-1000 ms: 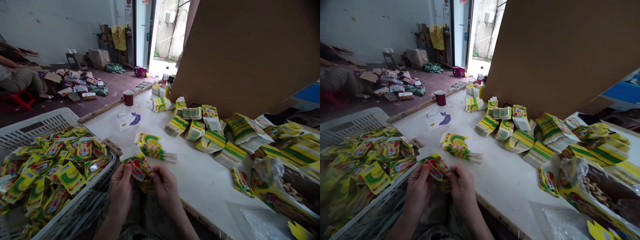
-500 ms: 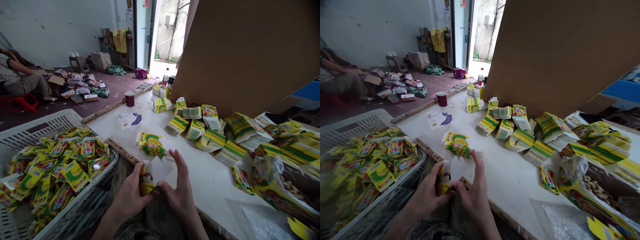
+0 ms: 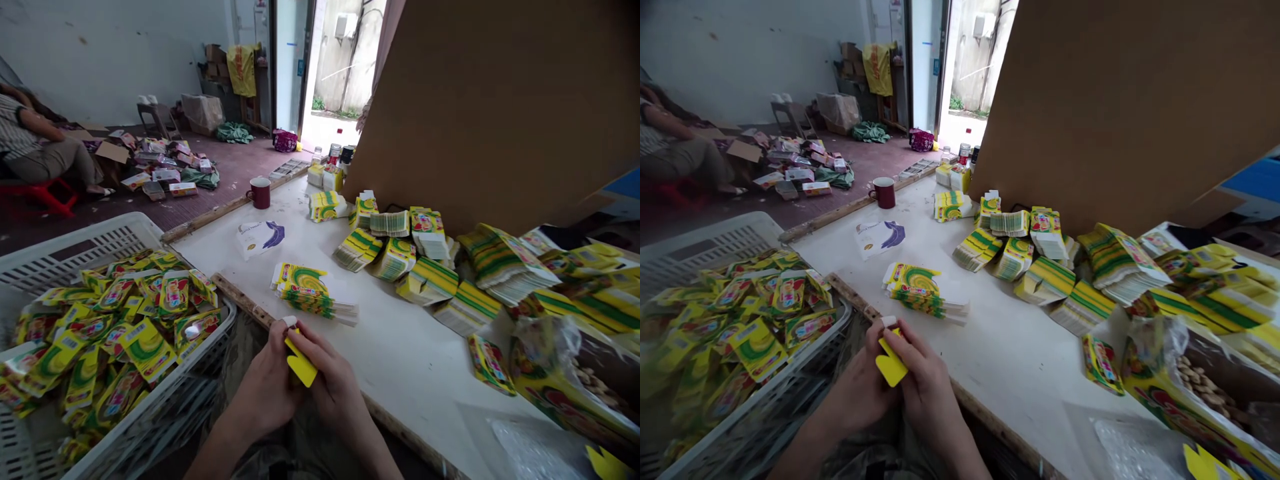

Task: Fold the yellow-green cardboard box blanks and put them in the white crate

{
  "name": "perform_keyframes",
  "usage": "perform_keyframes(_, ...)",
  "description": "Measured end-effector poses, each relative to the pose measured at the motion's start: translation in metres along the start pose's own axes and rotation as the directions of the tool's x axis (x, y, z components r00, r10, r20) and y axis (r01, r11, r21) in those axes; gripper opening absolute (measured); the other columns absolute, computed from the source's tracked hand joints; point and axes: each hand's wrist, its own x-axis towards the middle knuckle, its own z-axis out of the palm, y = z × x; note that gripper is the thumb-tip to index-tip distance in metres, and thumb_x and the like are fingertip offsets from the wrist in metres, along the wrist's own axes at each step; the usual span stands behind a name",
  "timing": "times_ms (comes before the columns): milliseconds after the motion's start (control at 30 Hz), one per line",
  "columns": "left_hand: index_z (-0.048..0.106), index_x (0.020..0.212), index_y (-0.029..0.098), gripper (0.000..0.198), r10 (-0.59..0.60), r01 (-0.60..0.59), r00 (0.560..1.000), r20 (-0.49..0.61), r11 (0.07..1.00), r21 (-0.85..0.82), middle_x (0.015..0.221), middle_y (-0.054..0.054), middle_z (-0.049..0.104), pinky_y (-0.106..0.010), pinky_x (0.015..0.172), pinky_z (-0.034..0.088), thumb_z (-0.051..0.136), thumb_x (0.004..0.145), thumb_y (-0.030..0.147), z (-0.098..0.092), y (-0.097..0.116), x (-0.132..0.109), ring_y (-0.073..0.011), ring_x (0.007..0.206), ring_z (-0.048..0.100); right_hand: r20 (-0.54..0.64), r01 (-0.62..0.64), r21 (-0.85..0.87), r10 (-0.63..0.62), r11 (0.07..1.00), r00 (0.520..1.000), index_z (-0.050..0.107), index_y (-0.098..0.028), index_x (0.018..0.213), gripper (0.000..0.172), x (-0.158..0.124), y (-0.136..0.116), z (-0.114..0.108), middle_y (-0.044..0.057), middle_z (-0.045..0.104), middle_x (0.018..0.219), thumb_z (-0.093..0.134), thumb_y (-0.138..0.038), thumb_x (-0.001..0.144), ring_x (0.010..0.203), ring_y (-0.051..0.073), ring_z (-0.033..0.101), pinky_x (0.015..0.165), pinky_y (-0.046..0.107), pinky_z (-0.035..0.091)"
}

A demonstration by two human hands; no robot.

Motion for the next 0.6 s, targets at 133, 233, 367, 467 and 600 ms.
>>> perform_keyframes(133,0.035,0.126,0.019,0.059,-0.003,0.030,0.987,-0.162,0.986,0.165,0.127,-0.017,0.051,-0.056,0.101,0.043,0.061,0.073,0.017,0.000,-0.010,0.001,-0.0353,0.123,0.050,-0.197,0.058,-0.126,-0.083,0.990,0.977,0.060,-0.033,0.131,0.046,0.002,0.010,-0.007,0.006,0.052,0.146,0.046,-0.010,0.094,0.132,0.022,0.051,0.108,0.039,0.044)
perform_keyframes(233,0.045,0.116,0.020,0.048,-0.054,0.068,0.990,-0.127,0.992,0.108,0.110,-0.011,0.059,-0.049,0.092,0.050,0.068,0.074,0.026,-0.017,-0.008,0.003,-0.0308,0.106,0.060,-0.067,0.074,-0.217,-0.090,0.973,0.994,0.054,-0.032,0.138,0.048,0.003,0.013,-0.017,0.008,0.036,0.157,0.052,-0.014,0.093,0.138,0.025,0.043,0.108,0.040,0.044)
perform_keyframes(367,0.051,0.113,0.019,0.049,-0.038,0.047,0.996,-0.082,0.993,0.104,0.107,-0.010,0.063,-0.043,0.088,0.052,0.074,0.071,0.030,-0.036,-0.005,0.002,-0.0290,0.102,0.062,0.121,0.059,-0.284,-0.025,0.957,0.992,0.065,-0.027,0.124,0.033,0.004,0.005,-0.034,0.012,0.036,0.156,0.057,-0.021,0.093,0.139,0.028,0.043,0.105,0.041,0.046)
perform_keyframes(467,0.054,0.113,0.019,0.051,-0.011,0.017,0.998,-0.056,0.994,0.110,0.109,-0.009,0.065,-0.041,0.088,0.052,0.076,0.068,0.030,-0.038,-0.002,0.002,-0.0286,0.101,0.063,0.178,0.031,-0.303,0.024,0.952,0.984,0.070,-0.026,0.112,0.024,0.005,-0.003,-0.039,0.013,0.046,0.150,0.064,-0.022,0.089,0.138,0.029,0.044,0.107,0.044,0.042)
perform_keyframes(600,0.058,0.112,0.020,0.052,-0.032,0.033,0.991,-0.128,0.999,-0.001,0.105,-0.008,0.067,-0.038,0.085,0.053,0.079,0.067,0.033,-0.033,0.002,0.003,-0.0272,0.097,0.065,-0.015,-0.010,-0.198,0.007,0.980,1.000,0.057,-0.026,0.120,0.034,0.004,-0.002,-0.025,0.014,0.048,0.146,0.066,-0.023,0.087,0.135,0.028,0.046,0.105,0.044,0.045)
